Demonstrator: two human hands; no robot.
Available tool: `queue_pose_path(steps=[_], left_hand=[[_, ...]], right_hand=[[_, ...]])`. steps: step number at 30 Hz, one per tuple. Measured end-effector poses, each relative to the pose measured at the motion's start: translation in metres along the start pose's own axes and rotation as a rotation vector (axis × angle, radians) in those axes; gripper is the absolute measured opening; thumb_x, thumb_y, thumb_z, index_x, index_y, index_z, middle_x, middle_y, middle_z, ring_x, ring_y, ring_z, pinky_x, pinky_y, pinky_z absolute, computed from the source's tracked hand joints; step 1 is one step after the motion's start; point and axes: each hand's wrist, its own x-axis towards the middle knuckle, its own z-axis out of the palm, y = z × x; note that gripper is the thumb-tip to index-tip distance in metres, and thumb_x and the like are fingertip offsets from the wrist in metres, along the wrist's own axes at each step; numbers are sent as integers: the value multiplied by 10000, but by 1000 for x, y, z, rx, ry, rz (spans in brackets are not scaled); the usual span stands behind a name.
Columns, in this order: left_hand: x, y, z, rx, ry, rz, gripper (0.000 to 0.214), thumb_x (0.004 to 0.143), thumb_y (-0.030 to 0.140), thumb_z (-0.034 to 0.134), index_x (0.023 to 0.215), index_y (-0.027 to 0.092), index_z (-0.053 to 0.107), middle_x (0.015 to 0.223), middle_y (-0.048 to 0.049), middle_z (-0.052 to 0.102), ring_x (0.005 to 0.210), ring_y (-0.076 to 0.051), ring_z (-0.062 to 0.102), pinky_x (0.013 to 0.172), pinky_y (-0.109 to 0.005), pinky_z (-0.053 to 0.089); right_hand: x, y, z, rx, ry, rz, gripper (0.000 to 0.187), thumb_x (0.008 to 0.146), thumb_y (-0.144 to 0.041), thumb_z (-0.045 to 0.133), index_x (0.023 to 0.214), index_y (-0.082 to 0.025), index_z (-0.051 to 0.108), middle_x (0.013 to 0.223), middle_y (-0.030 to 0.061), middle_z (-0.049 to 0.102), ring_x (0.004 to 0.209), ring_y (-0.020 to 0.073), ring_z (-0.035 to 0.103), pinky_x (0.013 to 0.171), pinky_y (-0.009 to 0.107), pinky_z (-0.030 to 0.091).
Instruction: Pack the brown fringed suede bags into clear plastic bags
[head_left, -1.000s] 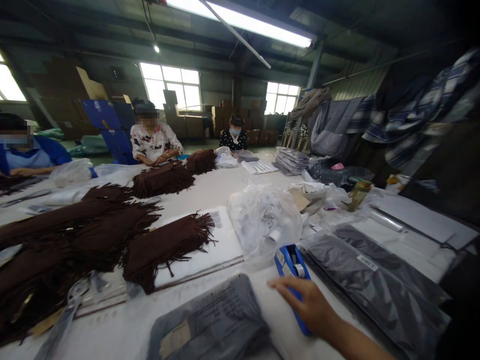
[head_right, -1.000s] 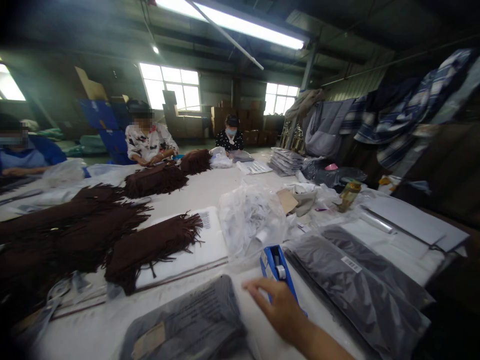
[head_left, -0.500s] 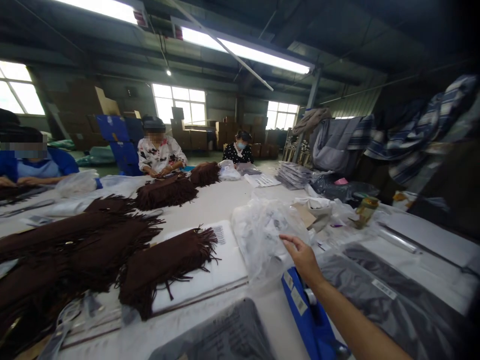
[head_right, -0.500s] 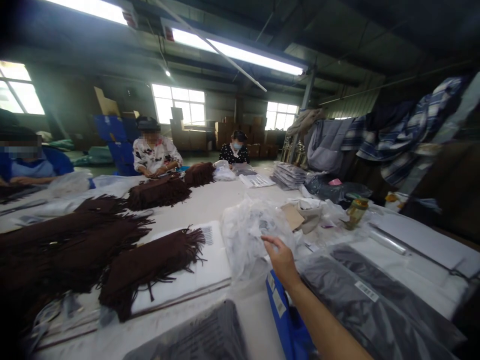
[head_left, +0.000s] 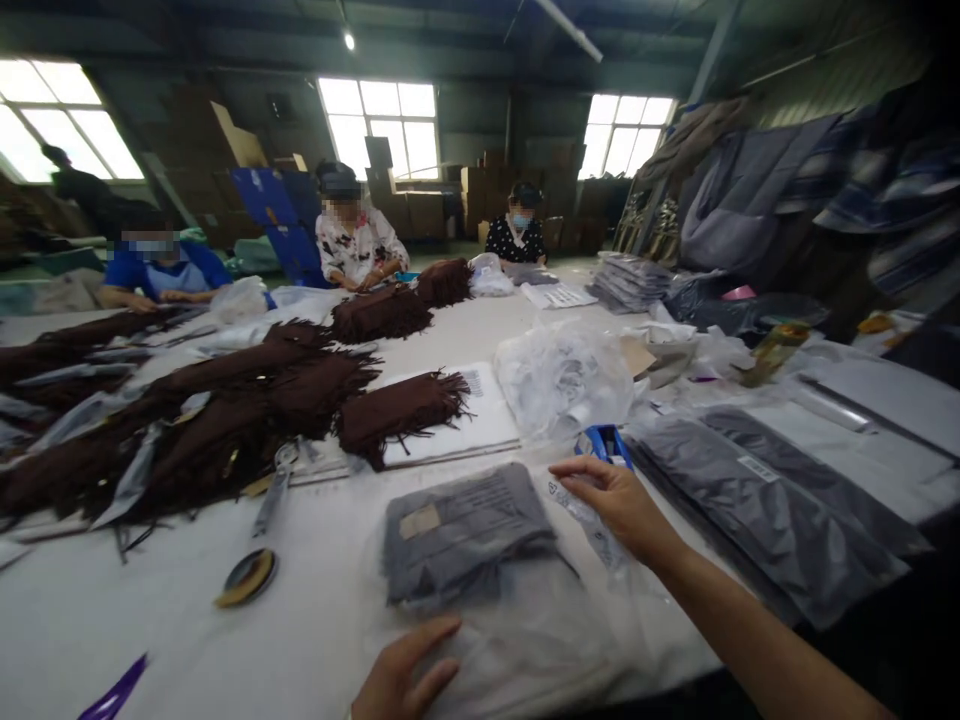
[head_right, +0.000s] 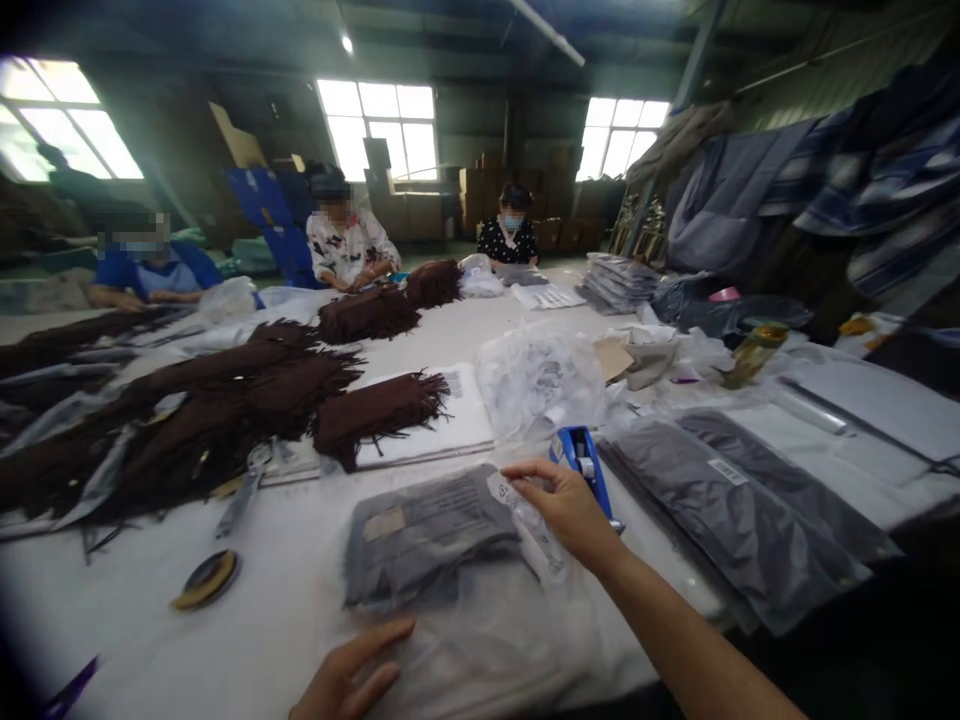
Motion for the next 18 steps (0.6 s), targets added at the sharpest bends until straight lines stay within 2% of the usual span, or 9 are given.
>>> queue_pose_path(steps=[2,5,7,8,10,12,13,15,18], left_hand=[[10,25,-3,-318,-18,-150,485,886,512,434,1292,252,487,1136,-95,651,1046,-228,615,938,-385,482],[39,63,-4,-617,-50,-74,745,770,567,596,1384,227,346,1243,-113,575,1173,-253,515,1012,-409,392],[58,78,-1,-767,-75,-53,678,737,518,662,1298,192,464,1182,-107,600,1115,-254,540,978,-395,409],[66,82,2,-817,-51,-65,578,742,489,670,1204,166,544,1106,-99,628,1043,-243,570,935,-376,434],[75,83,8,-848,71,-120,387,769,452,652,979,127,629,923,-70,656,860,-197,600,816,-321,471],[76,82,12,-794,202,-167,341,788,457,627,831,120,625,790,-36,638,733,-155,573,717,-270,465],[75,81,14,-748,238,-181,349,795,469,613,801,120,619,759,-28,627,703,-145,557,688,-258,458],[72,79,14,-661,262,-188,368,807,485,587,805,119,626,766,-32,629,719,-154,555,690,-259,459],[69,78,7,-587,289,-161,357,818,465,579,915,127,638,875,-51,650,847,-191,572,791,-288,460]], right_hand=[[-17,-3,25,38,-82,6,272,787,-412,646,966,-213,693,989,46,682,972,226,599,901,355,436],[-36,-3,59,189,-195,68,284,789,-419,651,982,-213,687,994,53,684,947,231,613,864,352,468],[-41,-1,73,248,-226,112,320,808,-437,629,1042,-221,664,1013,54,681,936,234,620,851,362,481],[-42,1,75,230,-210,116,344,814,-449,620,1073,-226,650,1041,55,675,960,240,614,867,372,476],[-39,5,72,119,-128,94,400,814,-481,607,1126,-231,624,1117,58,648,1048,255,578,936,395,435],[-37,10,62,8,-57,72,460,808,-510,596,1168,-224,600,1200,69,605,1135,266,524,1002,412,378],[-37,13,57,-26,-60,73,495,801,-515,601,1199,-221,579,1238,74,580,1166,269,500,1022,417,356],[-40,20,50,-40,-146,101,603,760,-495,657,1279,-225,509,1286,80,542,1185,270,484,1029,420,352],[-48,30,46,40,-363,168,727,672,-431,757,1310,-225,475,1251,78,566,1130,270,525,994,408,395]])
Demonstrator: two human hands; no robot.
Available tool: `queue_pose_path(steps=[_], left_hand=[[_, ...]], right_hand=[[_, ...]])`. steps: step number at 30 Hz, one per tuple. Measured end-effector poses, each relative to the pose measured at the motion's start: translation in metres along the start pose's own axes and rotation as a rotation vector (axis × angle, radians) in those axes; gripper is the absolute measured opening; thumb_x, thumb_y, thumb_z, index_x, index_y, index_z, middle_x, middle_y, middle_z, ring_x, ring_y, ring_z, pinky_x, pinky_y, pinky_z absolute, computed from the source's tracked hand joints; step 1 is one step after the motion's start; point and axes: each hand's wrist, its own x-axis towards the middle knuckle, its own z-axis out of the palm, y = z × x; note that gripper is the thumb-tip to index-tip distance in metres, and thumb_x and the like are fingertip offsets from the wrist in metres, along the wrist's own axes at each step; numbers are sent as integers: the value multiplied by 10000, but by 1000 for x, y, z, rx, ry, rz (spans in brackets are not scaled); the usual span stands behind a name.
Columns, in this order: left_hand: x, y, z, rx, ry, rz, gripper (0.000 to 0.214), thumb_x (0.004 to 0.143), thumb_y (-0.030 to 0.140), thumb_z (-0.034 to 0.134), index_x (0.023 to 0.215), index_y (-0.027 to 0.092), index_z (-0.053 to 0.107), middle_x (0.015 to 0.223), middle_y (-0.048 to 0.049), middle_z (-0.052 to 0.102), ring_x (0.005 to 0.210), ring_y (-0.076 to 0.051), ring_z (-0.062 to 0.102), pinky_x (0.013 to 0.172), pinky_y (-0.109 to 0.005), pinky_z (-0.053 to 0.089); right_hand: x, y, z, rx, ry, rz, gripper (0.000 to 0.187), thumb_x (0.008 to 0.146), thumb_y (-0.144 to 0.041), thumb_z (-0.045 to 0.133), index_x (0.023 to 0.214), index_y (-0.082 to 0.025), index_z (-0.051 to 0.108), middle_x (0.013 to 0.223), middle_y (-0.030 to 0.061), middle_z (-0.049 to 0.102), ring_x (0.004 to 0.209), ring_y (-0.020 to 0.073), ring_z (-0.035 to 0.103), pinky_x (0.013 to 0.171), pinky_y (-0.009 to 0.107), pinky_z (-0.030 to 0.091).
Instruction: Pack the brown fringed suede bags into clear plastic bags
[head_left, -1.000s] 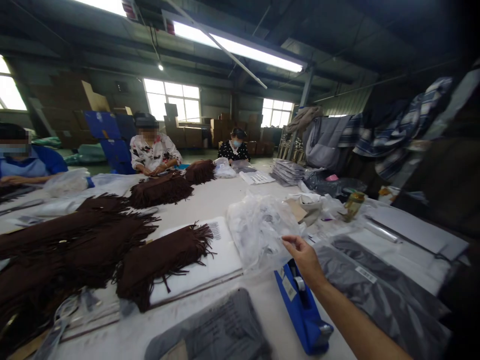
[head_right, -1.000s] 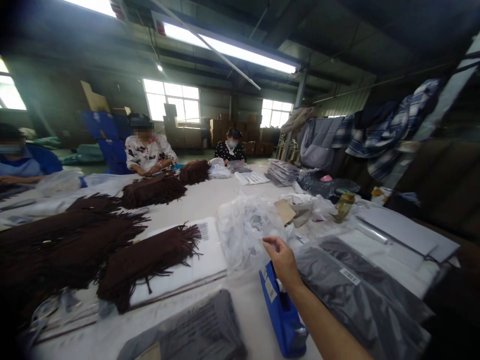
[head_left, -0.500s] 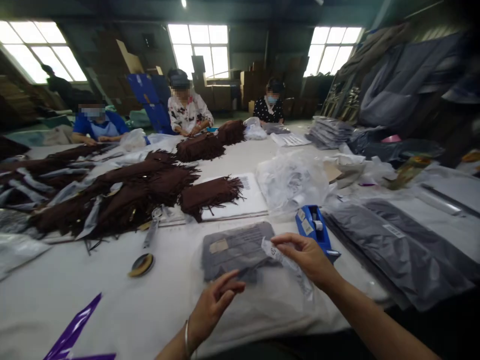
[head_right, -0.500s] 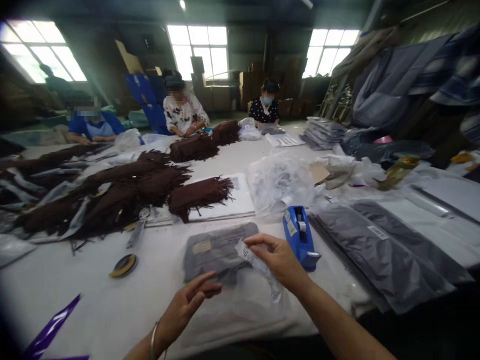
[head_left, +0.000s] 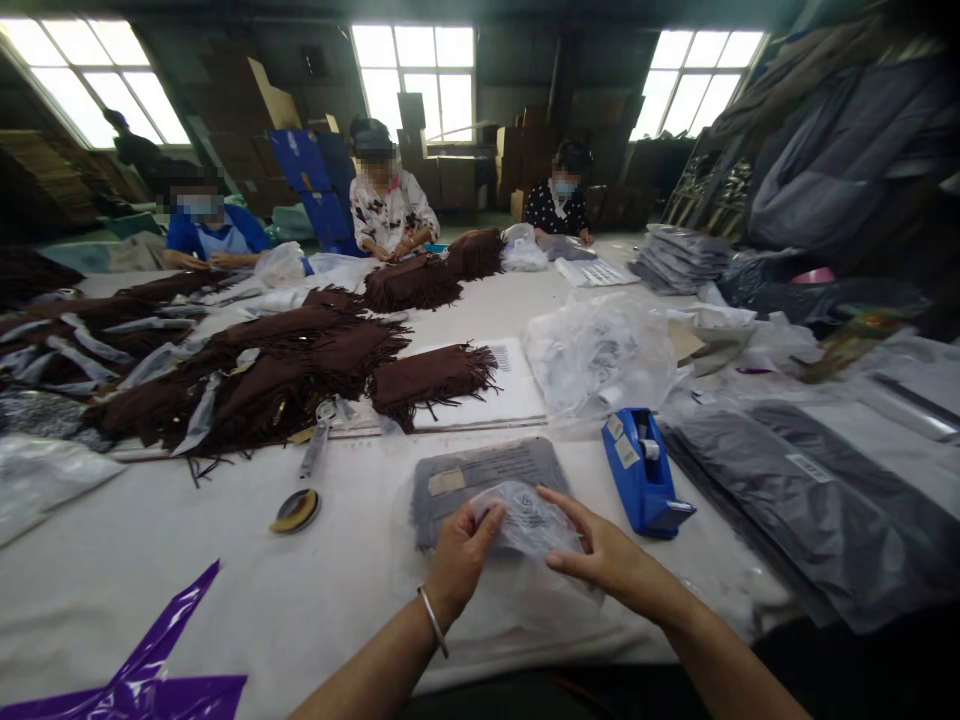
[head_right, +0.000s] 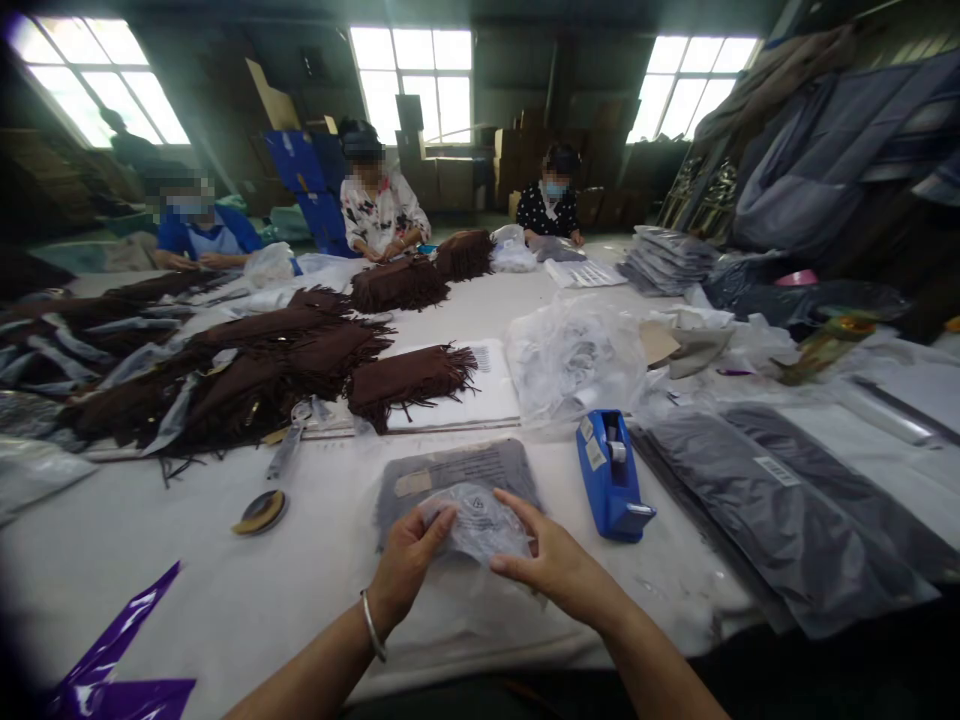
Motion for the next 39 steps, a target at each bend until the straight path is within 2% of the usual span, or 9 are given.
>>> queue_pose_path(steps=[4,9,14,17,21,27,33,36,39], left_hand=[[3,-1,-12,59,57,-19,333,769,457,640,801,126,620,737,-12,615,713,-145,547,681,-242,447],[2,-8,-11,56,101,-57,343,754,464,653,767,126,598,712,-13,607,679,-140,545,646,-241,442],[5,6,-22,-115,-185,-96,478,747,472,665,1091,151,582,1034,-93,643,954,-229,585,847,-337,456],[9,21,-34,-155,-407,-174,671,725,638,591,1191,158,555,1086,-113,628,1017,-257,573,882,-364,438],[12,31,-26,18,-568,-224,578,624,615,692,954,141,677,823,-72,660,784,-217,595,703,-289,461],[9,19,7,3,-124,-64,384,780,500,600,850,124,635,650,-8,576,590,-123,487,564,-224,370],[10,10,13,334,34,133,358,849,442,492,668,154,603,619,-5,548,599,-131,451,570,-232,338],[17,4,3,402,88,174,316,845,398,489,688,159,622,641,-14,573,622,-142,479,590,-235,348],[26,0,-32,334,309,116,266,802,397,530,770,155,637,605,5,548,578,-133,461,569,-232,347]], right_hand=[[-2,8,0,151,-44,103,518,750,-465,680,1174,-181,592,1010,71,671,941,257,614,874,407,478],[6,0,9,234,16,20,635,732,-448,706,1291,-230,497,1263,78,556,1161,275,498,986,418,398],[6,-18,12,143,119,-64,633,793,-409,643,1361,-270,404,1384,41,442,1243,247,424,1042,386,334],[4,-33,5,-22,-96,-71,667,768,-330,671,1370,-306,384,1360,32,470,1219,253,452,1019,389,350],[6,-46,2,-137,-270,-68,695,750,-290,677,1375,-312,376,1078,27,627,918,215,614,794,320,499],[8,-22,8,170,21,-58,699,745,-409,700,1355,-217,416,1034,45,639,964,229,593,870,346,470],[12,0,33,323,178,38,436,827,-526,566,1053,-164,661,791,35,683,772,244,622,676,328,488],[18,9,25,340,268,32,421,810,-521,589,1039,-175,661,798,32,684,774,244,622,675,327,490],[13,24,-10,398,572,43,410,799,-520,591,1057,-206,637,782,22,666,721,210,611,610,301,495]])
